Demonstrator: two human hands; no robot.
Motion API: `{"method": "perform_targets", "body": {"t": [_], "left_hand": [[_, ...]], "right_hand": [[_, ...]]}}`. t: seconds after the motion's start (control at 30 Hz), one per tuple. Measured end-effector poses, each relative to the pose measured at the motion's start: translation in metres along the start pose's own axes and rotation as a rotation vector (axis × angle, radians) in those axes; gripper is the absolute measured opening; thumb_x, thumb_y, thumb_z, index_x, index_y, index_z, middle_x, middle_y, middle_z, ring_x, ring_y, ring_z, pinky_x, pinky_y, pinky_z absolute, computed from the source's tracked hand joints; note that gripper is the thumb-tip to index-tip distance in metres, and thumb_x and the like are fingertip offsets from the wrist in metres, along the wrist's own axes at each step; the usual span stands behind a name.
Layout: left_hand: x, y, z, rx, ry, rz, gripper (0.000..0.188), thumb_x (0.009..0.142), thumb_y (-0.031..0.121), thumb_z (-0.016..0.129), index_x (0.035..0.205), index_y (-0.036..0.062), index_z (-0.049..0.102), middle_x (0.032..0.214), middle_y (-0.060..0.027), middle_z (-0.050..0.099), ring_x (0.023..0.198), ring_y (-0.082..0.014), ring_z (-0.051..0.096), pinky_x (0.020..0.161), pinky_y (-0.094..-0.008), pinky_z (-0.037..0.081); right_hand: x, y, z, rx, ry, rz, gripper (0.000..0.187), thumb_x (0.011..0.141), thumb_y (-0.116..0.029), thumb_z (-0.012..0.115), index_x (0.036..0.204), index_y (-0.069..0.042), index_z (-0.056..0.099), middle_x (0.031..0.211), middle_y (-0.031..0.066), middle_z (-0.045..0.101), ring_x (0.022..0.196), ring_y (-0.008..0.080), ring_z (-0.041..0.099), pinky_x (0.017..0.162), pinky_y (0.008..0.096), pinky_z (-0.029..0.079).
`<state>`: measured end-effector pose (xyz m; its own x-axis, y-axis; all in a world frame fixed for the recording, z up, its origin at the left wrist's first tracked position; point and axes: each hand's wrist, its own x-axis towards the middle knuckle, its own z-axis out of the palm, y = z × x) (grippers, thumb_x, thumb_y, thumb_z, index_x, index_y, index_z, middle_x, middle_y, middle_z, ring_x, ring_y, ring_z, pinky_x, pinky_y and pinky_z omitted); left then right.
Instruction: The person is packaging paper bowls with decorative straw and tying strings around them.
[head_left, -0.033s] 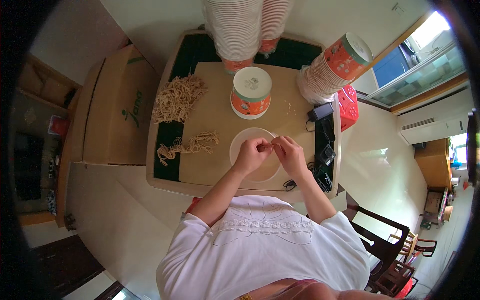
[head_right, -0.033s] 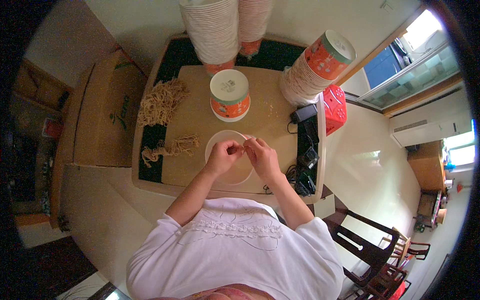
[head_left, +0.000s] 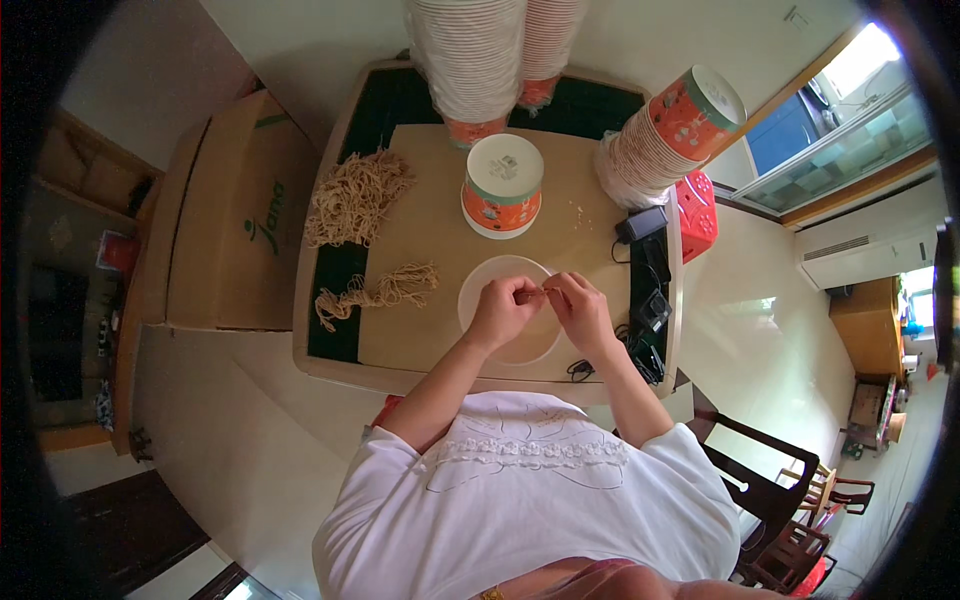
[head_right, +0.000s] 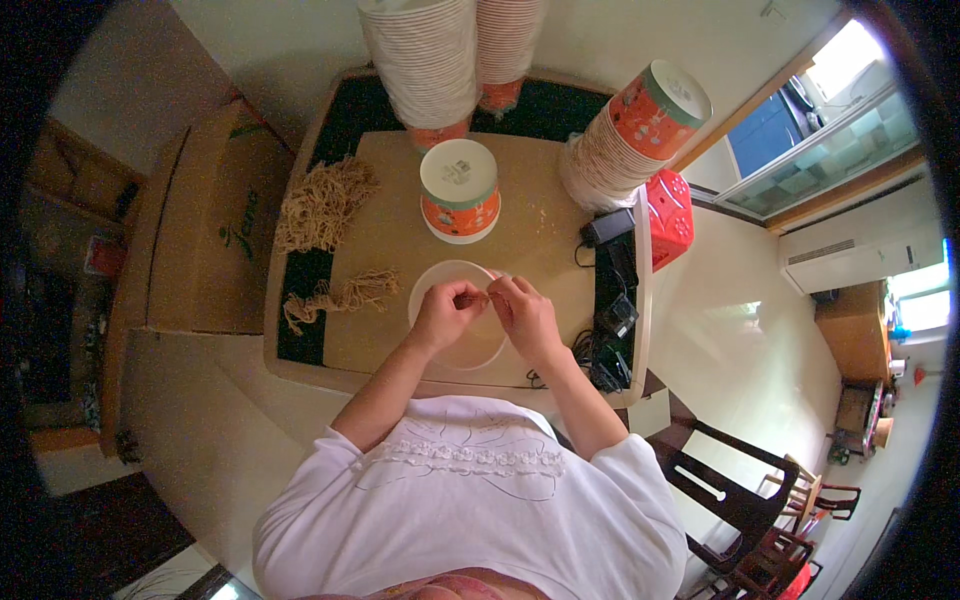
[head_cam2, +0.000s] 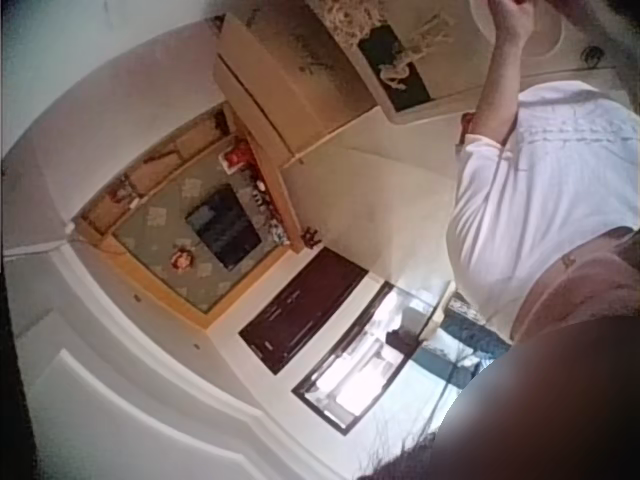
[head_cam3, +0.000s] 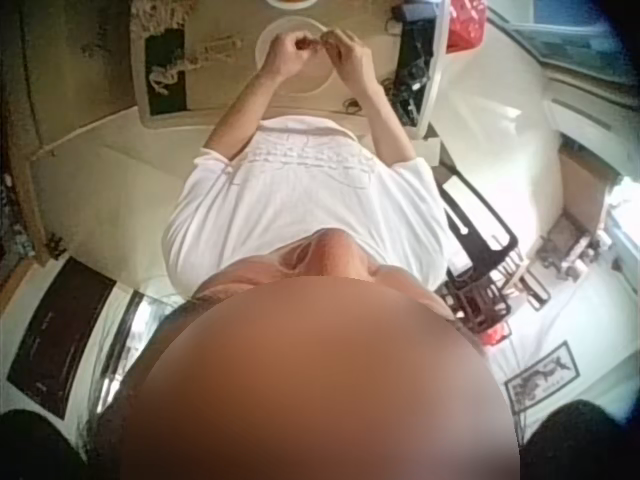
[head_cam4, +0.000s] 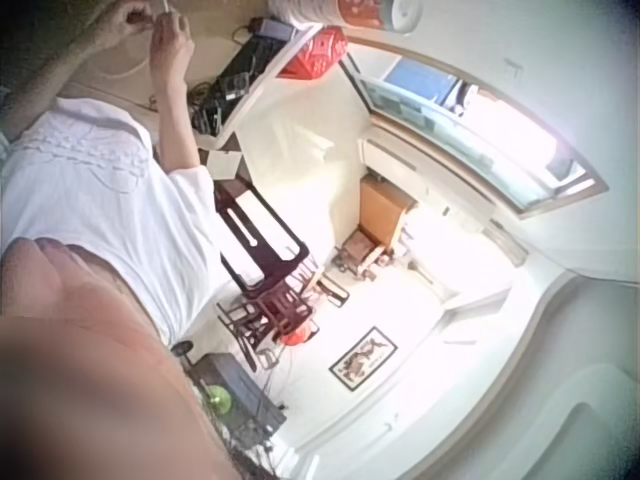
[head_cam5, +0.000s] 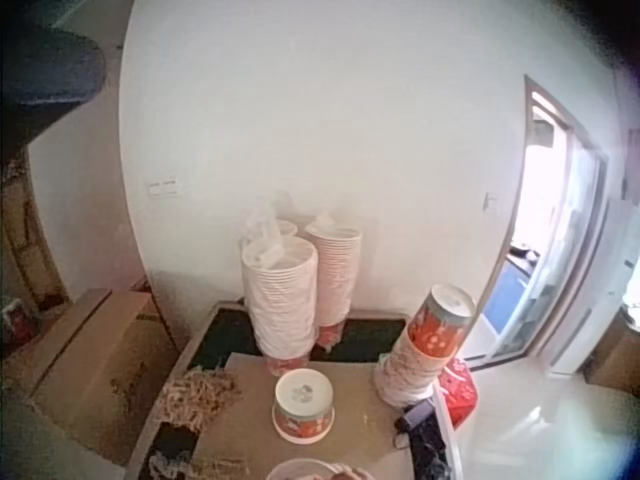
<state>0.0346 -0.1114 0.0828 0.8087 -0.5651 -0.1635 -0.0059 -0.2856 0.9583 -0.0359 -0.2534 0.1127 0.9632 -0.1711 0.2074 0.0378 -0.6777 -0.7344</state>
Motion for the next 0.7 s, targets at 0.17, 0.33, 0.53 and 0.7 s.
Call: {"method": "perform_targets", "body": {"t": [0.17,0.33,0.53,0.7], "left_hand": [[-0.006,0.010,0.004,0.317,0.227,0.243,0.009,0.075,0.008,0.066,0.071,0.0024,0.059,0.069,-0.0115,0.060,0.062,-0.0238,0.060,0.057,-0.0338,0.047],[-0.003,-0.006,0.002,0.310,0.180,0.243,0.009,0.073,0.010,0.066,0.072,0.0045,0.059,0.071,-0.0108,0.059,0.065,-0.0288,0.060,0.058,-0.0388,0.047],[-0.003,-0.005,0.004,0.373,0.219,0.271,0.008,0.072,0.010,0.066,0.071,0.0050,0.059,0.073,-0.0109,0.060,0.067,-0.0303,0.060,0.059,-0.0404,0.047],[-0.005,-0.017,0.008,0.405,0.216,0.275,0.008,0.074,0.009,0.067,0.076,0.0028,0.061,0.071,-0.0118,0.060,0.063,-0.0270,0.059,0.056,-0.0364,0.045]], "right_hand": [[0.000,0.010,0.004,0.000,-0.010,-0.010,0.009,0.082,-0.006,0.058,0.091,-0.007,0.057,0.086,0.0143,0.060,0.075,0.0352,0.061,0.063,0.0403,0.049],[0.003,0.006,-0.002,0.001,-0.093,-0.013,0.007,0.083,-0.008,0.058,0.090,-0.007,0.057,0.087,0.0147,0.061,0.073,0.0352,0.061,0.062,0.0410,0.049],[0.001,0.008,0.001,-0.057,-0.125,-0.023,0.008,0.082,-0.008,0.059,0.090,-0.009,0.056,0.086,0.0132,0.061,0.069,0.0352,0.060,0.059,0.0415,0.049],[-0.003,0.019,0.004,-0.040,-0.109,-0.055,0.008,0.082,-0.003,0.058,0.088,-0.006,0.056,0.080,0.0132,0.060,0.066,0.0345,0.059,0.057,0.0396,0.047]]}}
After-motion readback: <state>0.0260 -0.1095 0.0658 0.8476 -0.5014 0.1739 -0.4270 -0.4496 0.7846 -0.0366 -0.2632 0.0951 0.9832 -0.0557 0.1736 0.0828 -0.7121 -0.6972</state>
